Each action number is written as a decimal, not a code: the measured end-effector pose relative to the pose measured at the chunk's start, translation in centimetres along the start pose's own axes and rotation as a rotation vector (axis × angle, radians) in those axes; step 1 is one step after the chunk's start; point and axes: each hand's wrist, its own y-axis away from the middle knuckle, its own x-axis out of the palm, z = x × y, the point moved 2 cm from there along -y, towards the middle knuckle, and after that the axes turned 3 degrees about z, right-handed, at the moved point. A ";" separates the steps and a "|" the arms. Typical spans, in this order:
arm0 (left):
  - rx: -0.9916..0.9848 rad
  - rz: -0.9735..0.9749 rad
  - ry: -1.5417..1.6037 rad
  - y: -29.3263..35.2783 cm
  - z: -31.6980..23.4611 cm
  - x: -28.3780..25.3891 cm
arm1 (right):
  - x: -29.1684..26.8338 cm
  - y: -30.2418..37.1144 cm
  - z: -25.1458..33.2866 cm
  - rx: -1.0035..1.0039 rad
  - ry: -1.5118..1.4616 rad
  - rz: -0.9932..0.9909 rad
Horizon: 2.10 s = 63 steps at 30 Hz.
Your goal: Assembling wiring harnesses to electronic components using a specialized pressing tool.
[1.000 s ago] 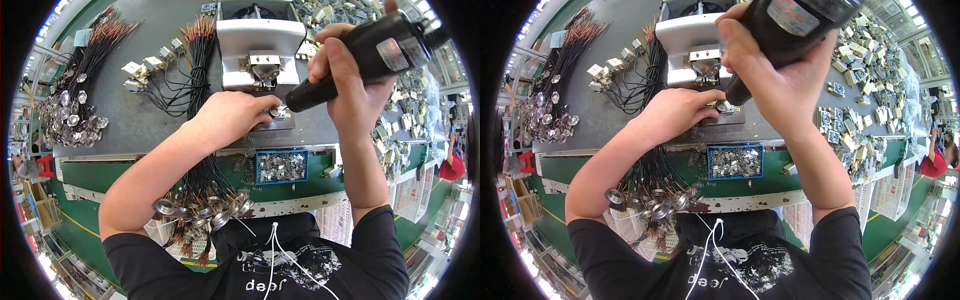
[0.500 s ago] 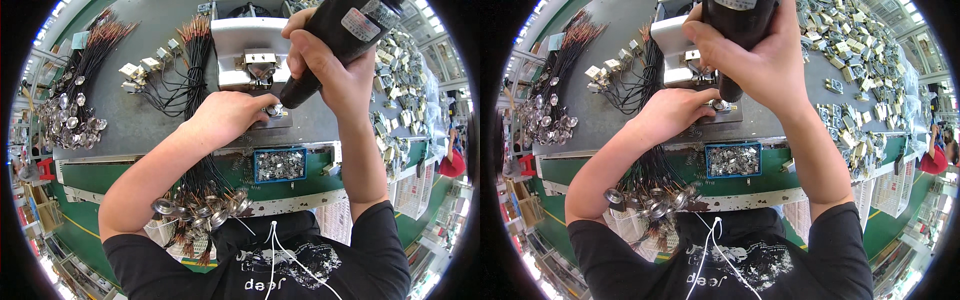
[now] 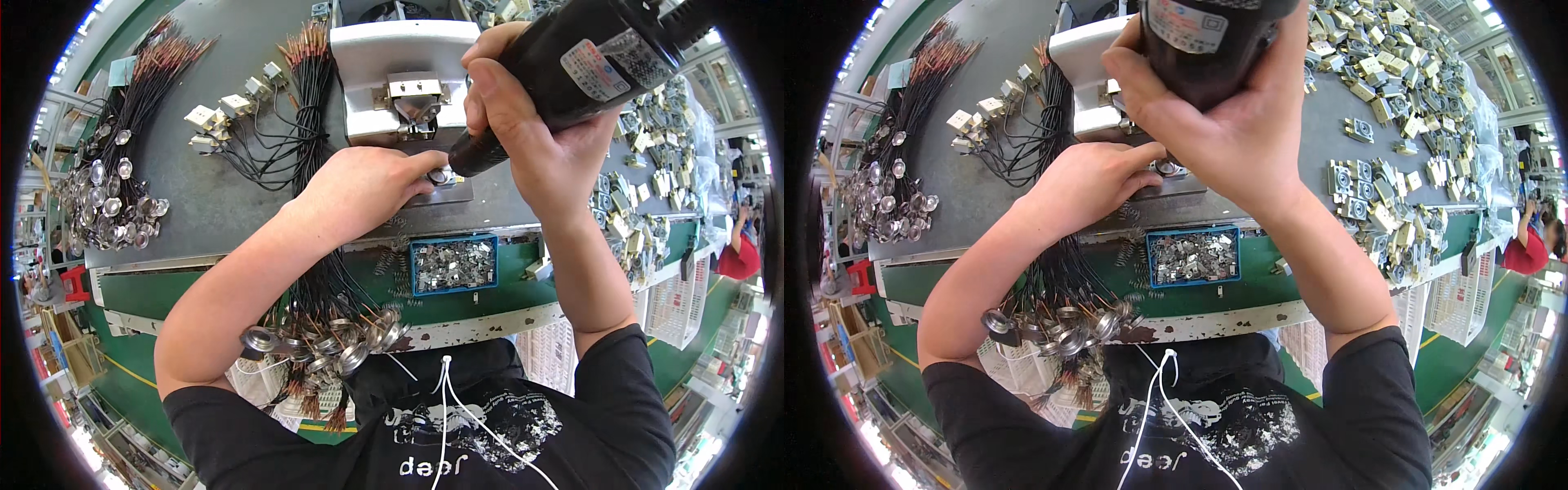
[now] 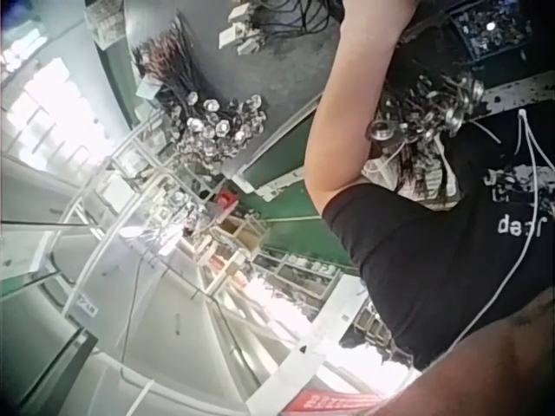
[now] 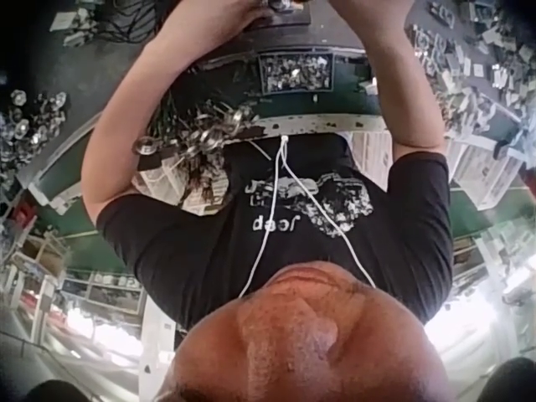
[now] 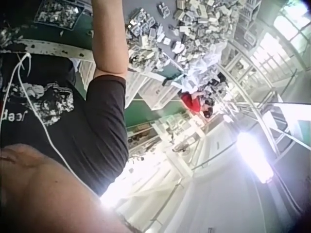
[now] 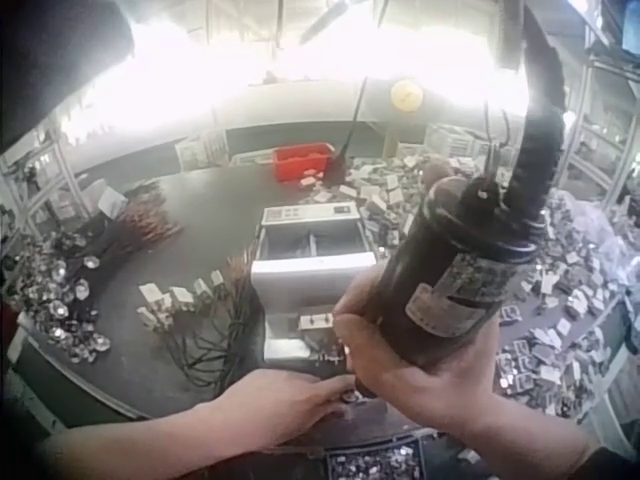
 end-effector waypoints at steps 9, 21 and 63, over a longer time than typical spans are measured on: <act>0.030 -0.073 -0.061 0.5 0.1 0.8 | 2.2 -0.1 2.6 0.197 -0.182 -0.291; 0.484 0.232 -0.177 1.5 -4.9 3.0 | -1.2 -0.5 4.4 0.378 0.171 -0.257; 0.324 0.304 0.214 1.4 -4.4 1.6 | 2.6 -8.0 -4.3 -0.499 -0.828 0.217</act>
